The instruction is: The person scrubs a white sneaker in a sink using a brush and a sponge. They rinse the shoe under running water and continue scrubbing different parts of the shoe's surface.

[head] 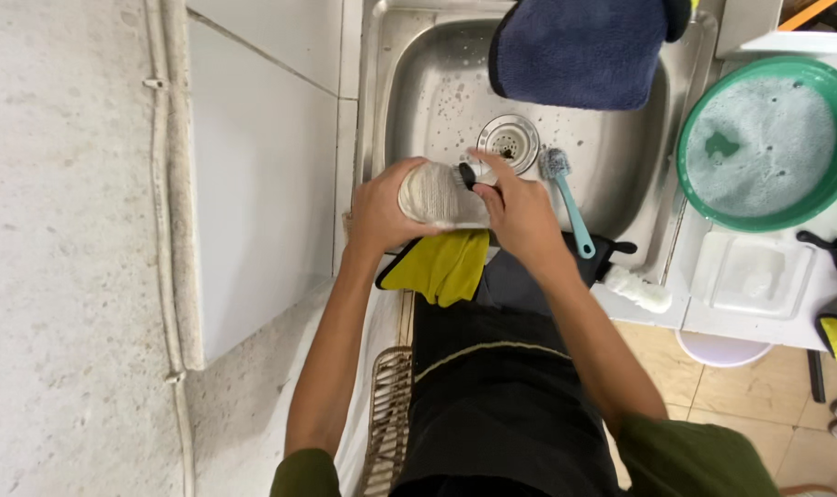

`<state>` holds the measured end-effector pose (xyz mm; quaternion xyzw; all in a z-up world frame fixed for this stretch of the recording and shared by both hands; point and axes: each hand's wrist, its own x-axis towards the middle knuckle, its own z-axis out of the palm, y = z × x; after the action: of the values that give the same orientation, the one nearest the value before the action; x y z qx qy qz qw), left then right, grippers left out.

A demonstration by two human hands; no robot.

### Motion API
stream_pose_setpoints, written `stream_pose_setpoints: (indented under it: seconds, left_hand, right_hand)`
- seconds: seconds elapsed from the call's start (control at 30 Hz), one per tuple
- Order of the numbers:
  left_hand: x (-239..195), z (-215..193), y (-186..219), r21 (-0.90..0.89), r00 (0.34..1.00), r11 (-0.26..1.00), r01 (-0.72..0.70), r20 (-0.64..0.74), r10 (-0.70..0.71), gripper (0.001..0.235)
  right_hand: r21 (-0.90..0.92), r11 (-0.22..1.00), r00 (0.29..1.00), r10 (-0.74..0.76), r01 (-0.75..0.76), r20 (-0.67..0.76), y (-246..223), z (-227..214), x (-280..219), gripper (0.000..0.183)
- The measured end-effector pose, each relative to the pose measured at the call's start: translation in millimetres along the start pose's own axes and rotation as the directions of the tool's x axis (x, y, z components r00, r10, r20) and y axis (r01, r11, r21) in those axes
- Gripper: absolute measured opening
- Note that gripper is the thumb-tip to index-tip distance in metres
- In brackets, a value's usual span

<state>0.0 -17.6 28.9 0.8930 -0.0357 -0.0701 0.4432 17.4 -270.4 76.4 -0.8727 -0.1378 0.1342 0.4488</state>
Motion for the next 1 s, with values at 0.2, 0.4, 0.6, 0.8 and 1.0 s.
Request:
stream_pose_setpoints:
  seconds: [0.2,0.4,0.6,0.8,1.0]
  left_hand:
    - [-2.5,9.5,-3.2,0.028,0.999,0.999,0.044,-0.027,-0.044,0.109]
    - [-14.9,17.0,-7.4,0.020,0.998,0.999,0.032,-0.048,-0.031,0.105]
    - [-16.6,1.0,14.7,-0.012,0.993,0.994,0.109,-0.035,-0.109,0.096]
    - [-14.2,19.9,7.0,0.017,0.993,0.995,0.101,-0.055,-0.100,0.099]
    - [-13.2,6.8,16.8,-0.075,0.982,0.984,0.160,-0.093,-0.167,0.101]
  right_hand:
    - [-0.289,0.955,0.993,-0.094,0.071,-0.067,4.1,29.1,-28.6,0.042]
    - [-0.188,0.977,0.994,0.092,-0.103,-0.064,-34.8,-4.1,-4.7,0.042]
    - [-0.172,0.984,0.999,0.030,-0.032,-0.013,39.4,38.1,-67.2,0.024]
    - [-0.272,0.962,0.989,-0.061,0.023,-0.133,17.7,22.4,-19.3,0.042]
    - [-0.206,0.972,0.984,0.140,-0.114,0.115,63.9,47.9,-55.4,0.026]
